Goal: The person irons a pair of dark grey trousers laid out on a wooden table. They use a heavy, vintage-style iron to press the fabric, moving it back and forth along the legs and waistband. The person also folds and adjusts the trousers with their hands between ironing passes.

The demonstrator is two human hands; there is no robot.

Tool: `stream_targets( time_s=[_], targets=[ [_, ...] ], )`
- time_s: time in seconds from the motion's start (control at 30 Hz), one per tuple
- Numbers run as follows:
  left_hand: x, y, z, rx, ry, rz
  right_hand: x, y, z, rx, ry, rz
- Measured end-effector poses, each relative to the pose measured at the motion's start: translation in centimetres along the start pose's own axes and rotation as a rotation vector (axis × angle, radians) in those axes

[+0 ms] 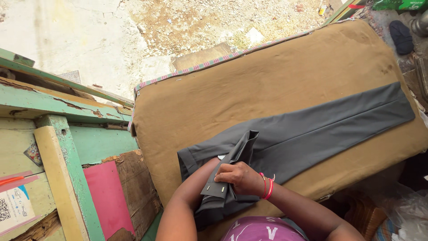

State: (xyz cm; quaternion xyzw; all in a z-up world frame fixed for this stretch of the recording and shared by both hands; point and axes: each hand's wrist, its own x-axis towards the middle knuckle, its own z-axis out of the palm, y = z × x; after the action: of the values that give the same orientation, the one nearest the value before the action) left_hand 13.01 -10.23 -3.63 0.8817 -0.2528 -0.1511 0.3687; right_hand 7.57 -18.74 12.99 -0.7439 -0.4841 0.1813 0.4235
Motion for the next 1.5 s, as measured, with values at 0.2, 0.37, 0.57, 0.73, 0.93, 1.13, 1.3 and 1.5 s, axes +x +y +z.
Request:
stream_targets(
  time_s=[0.2, 0.37, 0.57, 0.73, 0.93, 1.13, 1.3, 1.5],
  targets=[
    [-0.4, -0.4, 0.4, -0.015, 0.014, -0.002, 0.4, -0.3, 0.2, -0.014, -0.051, -0.007],
    [0.4, -1.9, -0.6, -0.004, 0.02, -0.024, 0.7, 0.3, 0.7, -0.039, -0.06, -0.005],
    [0.3, -2.2, -1.7, -0.008, 0.032, -0.041, 0.8, 0.8, 0.8, -0.006, -0.082, 0.011],
    [1.2, -1.6, -1.9, -0.019, 0.062, -0.014, 1.7, 0.8, 0.5, -0.077, -0.119, 0.03],
    [0.2, -1.6, 0.0, -0.058, 0.073, -0.005, 1.8, 1.0, 0.7, -0.083, -0.169, 0.029],
    [-6.5, -5.0, 4.5, -0.076, 0.102, -0.059, 2.0, 1.4, 1.1, -0.122, -0.162, 0.032],
    [-14.1, -7.6, 7.2, -0.128, 0.167, -0.033, 2.6, 0.8, 0.7, -0.151, -0.137, 0.064],
    [-23.9, -3.8, -6.9, -0.485, 0.052, -0.6, 3.7, 1.1, 0.5, -0.082, -0.019, 0.138]
  ],
)
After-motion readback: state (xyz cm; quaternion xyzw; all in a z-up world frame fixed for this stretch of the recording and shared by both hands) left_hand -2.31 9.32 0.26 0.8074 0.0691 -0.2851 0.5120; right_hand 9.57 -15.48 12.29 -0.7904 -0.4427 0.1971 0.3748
